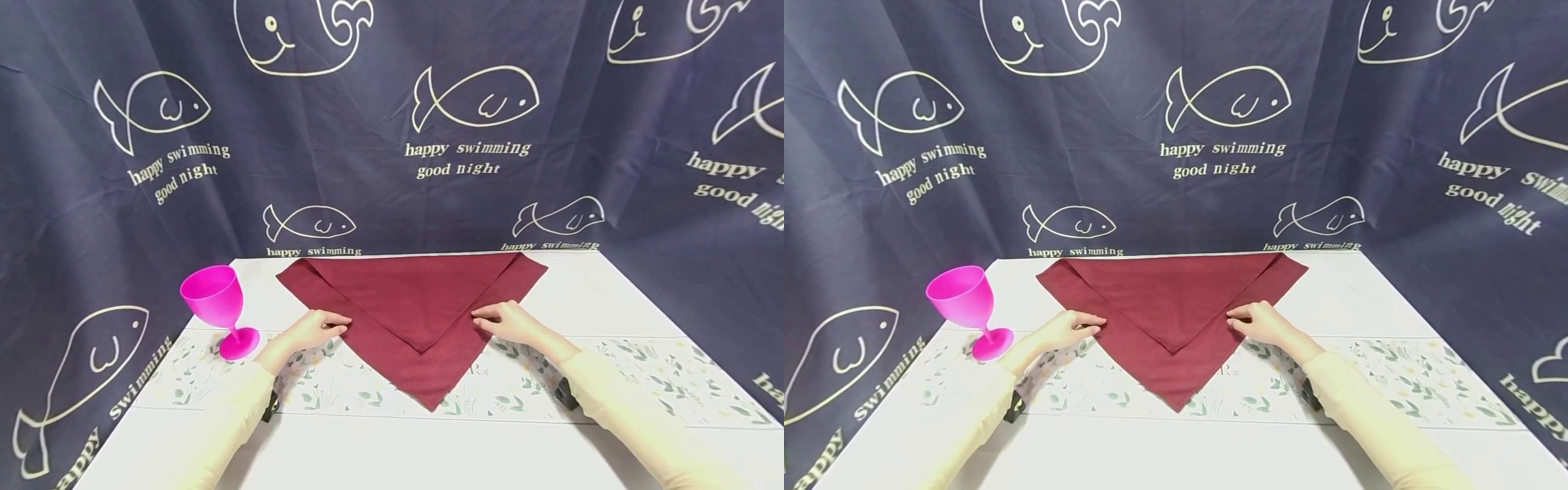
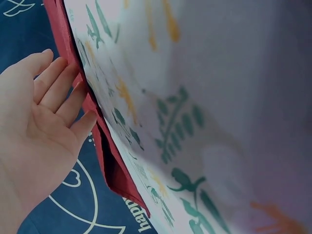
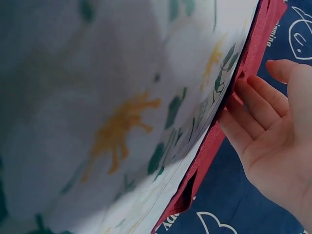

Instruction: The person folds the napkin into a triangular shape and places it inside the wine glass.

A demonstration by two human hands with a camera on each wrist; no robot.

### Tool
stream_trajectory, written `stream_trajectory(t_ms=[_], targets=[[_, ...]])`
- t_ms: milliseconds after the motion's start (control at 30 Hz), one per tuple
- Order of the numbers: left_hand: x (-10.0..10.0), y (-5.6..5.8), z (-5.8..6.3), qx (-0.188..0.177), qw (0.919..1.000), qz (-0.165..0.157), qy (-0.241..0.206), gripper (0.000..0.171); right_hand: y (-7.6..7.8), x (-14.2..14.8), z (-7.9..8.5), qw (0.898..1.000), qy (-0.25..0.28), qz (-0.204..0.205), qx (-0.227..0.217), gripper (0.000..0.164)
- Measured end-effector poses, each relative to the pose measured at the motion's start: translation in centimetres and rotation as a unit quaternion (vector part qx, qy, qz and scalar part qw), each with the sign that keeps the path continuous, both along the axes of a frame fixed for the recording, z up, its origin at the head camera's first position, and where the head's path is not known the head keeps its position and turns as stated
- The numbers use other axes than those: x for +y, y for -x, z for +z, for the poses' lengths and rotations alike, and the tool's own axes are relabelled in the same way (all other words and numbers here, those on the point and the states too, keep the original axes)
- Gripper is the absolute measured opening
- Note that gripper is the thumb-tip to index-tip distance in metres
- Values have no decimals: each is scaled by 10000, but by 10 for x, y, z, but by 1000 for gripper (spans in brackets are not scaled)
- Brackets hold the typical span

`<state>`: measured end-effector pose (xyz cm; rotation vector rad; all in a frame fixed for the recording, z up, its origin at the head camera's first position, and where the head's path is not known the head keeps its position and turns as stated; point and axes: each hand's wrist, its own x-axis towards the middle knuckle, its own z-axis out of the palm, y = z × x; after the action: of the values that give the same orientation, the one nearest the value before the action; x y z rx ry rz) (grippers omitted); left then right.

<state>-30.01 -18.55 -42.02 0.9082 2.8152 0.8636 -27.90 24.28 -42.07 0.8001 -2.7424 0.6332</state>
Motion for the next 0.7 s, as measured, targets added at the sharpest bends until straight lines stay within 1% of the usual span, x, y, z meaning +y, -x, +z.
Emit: stream_trajectory(t_ms=[67, 200, 267, 367, 500, 600, 700], targets=[[-1, 0, 0, 36, 10000, -67, 45, 30, 0, 1, -1, 10000, 19, -8, 35, 24], [-1, -1, 0, -2, 9999, -94, 115, 37, 1, 2, -1, 10000, 30, -8, 30, 25], [-1, -1, 0, -3, 9999, -89, 137, 37, 1, 2, -1, 10000, 18, -33, 13, 25], [0, 1, -1, 124, 9999, -55, 106, 33, 1, 2, 0, 10000, 41, -88, 5, 22], [2, 2, -1, 409, 9991, 52, 75, 23, 2, 1, 1, 9996, 146, -196, 112, 16], [3, 0, 0, 561, 9983, 166, 36, 19, 1, 1, 1, 9996, 201, -145, 140, 15], [3, 0, 1, 653, 9976, 209, -46, 18, 0, -1, 2, 9998, 180, -75, 8, 14]])
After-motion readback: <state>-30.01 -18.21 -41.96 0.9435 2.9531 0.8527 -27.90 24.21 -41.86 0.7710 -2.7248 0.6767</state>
